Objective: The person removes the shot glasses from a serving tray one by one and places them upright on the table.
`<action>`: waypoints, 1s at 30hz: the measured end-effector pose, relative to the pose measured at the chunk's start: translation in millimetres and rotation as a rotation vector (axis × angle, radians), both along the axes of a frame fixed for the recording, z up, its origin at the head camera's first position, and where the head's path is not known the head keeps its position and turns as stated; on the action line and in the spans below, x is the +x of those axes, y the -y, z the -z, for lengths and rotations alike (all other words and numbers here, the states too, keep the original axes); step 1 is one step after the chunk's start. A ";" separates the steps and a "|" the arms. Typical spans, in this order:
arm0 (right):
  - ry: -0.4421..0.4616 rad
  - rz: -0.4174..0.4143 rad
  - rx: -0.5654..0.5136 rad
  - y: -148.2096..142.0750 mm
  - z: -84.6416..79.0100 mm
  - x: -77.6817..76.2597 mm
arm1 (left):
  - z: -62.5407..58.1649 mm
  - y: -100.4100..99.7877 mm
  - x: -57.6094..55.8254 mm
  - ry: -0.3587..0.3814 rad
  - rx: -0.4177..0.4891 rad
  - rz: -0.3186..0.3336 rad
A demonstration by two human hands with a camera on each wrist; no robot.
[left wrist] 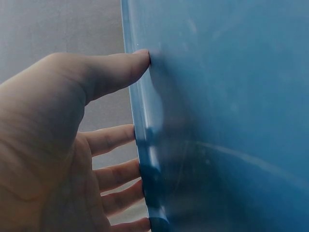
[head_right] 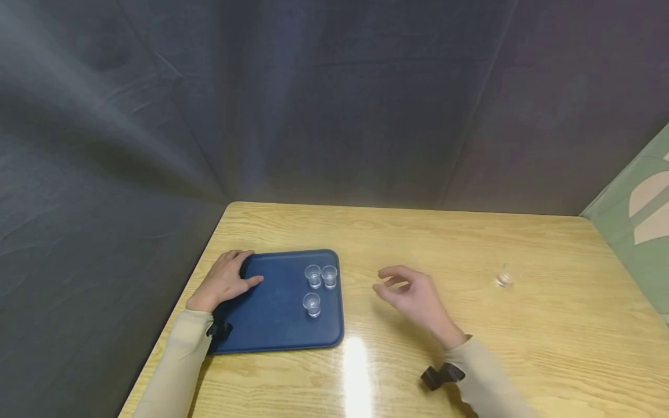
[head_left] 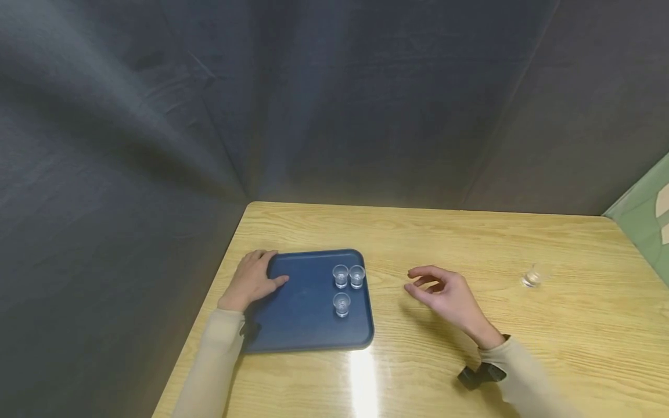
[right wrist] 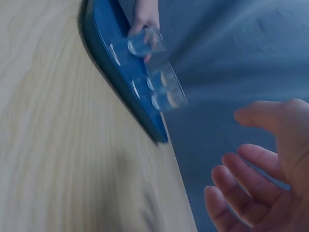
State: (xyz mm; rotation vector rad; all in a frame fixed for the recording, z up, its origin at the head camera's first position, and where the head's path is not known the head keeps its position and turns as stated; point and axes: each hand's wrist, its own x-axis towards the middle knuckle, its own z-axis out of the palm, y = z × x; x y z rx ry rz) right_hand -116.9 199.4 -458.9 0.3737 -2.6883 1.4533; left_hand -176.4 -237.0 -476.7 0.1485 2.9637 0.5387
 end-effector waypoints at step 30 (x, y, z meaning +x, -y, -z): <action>0.018 -0.298 -0.100 95.6 13.2 5.6 | -0.3 -0.2 0.9 0.004 0.012 -0.011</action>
